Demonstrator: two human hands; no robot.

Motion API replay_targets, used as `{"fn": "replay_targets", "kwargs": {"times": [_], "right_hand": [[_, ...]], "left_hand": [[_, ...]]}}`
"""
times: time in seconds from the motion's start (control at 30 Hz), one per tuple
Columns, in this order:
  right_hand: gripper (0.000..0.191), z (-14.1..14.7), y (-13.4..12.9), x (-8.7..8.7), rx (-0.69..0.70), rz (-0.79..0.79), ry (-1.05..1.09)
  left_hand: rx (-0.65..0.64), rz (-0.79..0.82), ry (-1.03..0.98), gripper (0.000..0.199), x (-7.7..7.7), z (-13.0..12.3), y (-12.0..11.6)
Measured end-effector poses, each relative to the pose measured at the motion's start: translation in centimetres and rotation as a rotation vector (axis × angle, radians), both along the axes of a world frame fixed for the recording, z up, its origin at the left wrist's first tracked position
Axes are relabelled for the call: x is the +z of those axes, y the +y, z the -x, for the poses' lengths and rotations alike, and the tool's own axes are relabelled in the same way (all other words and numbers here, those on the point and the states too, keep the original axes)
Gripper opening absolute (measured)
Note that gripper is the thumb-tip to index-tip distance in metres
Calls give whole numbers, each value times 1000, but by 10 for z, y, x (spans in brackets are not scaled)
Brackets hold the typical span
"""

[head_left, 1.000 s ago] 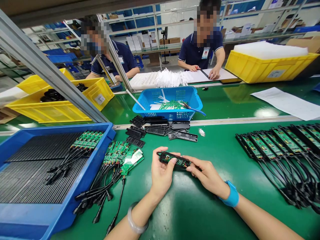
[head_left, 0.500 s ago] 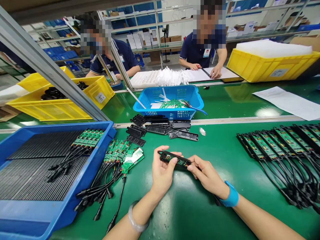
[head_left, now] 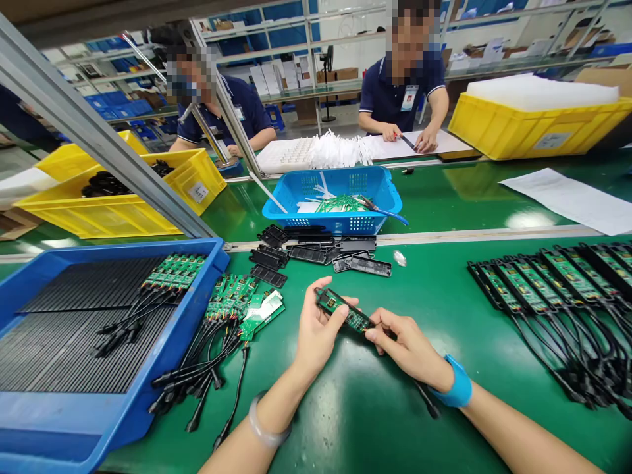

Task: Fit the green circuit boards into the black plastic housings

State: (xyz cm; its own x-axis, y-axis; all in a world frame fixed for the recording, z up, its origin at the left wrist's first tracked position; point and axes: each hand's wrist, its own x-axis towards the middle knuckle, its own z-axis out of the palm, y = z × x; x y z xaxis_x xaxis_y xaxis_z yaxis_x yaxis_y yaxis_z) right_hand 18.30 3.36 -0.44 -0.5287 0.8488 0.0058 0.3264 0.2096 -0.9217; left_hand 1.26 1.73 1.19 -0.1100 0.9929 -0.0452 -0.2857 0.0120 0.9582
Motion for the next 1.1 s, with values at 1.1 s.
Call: {"fn": "replay_targets", "kwargs": {"times": [1.1], "right_hand": [[22, -8, 4, -2, 178, -630, -278]], "left_hand": [[-592, 131, 246, 50, -15, -9, -2]]}}
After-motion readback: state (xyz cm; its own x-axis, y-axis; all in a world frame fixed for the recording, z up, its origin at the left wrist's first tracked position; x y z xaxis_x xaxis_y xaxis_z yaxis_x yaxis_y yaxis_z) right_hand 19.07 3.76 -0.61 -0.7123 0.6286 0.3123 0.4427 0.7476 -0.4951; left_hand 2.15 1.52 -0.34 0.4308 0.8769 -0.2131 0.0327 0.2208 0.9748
